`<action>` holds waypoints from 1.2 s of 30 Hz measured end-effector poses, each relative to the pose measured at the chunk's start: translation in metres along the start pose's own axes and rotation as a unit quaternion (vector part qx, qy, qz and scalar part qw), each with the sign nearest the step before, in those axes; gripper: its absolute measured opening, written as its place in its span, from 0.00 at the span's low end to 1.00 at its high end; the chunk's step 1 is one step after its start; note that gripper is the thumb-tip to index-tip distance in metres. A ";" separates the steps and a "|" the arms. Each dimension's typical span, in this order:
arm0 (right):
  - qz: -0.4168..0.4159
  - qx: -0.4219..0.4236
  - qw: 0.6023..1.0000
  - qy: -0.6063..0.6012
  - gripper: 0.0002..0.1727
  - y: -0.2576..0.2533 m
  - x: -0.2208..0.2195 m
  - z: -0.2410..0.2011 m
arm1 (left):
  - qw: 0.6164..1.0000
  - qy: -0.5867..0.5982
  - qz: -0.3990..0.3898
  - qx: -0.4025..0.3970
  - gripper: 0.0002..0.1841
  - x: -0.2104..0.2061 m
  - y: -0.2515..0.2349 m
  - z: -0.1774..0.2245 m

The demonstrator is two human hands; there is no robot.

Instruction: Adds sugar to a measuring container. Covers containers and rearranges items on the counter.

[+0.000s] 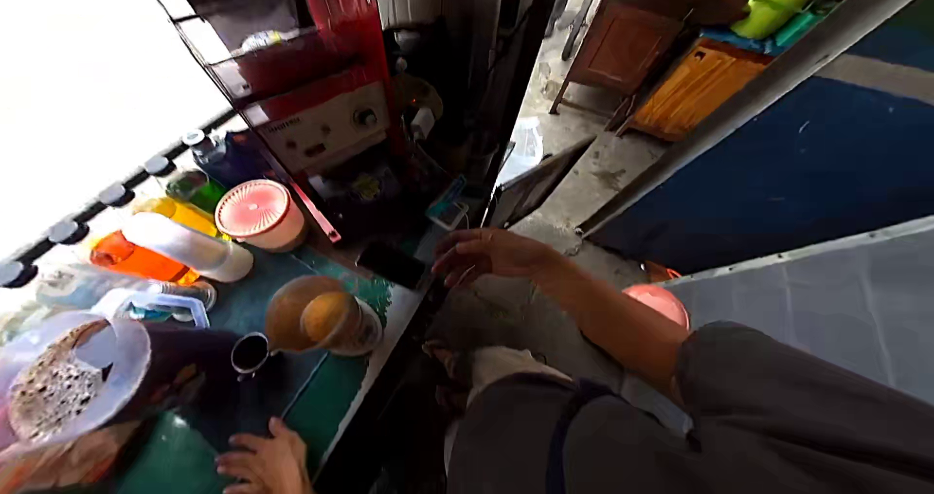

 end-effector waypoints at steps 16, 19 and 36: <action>0.296 -0.372 0.840 0.261 0.21 0.146 0.240 0.362 | 0.983 -0.065 -0.061 -0.161 0.26 0.034 0.155 0.128; 0.254 -0.389 0.853 0.237 0.22 0.148 0.252 0.359 | 0.956 -0.034 -0.222 -0.186 0.24 -0.034 0.221 0.203; 0.312 -0.428 0.822 0.209 0.19 0.185 0.374 0.417 | 0.897 0.114 -0.422 -0.056 0.34 -0.305 0.141 0.367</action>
Point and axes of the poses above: each hand's wrist, its own y-axis away from the middle knuckle, its own x-axis out of the back of the hand, z = x × y, the point moved 7 cm from there along -y, towards the middle knuckle, and after that the axes turned 3 degrees about -x, right-handed, at the moved point
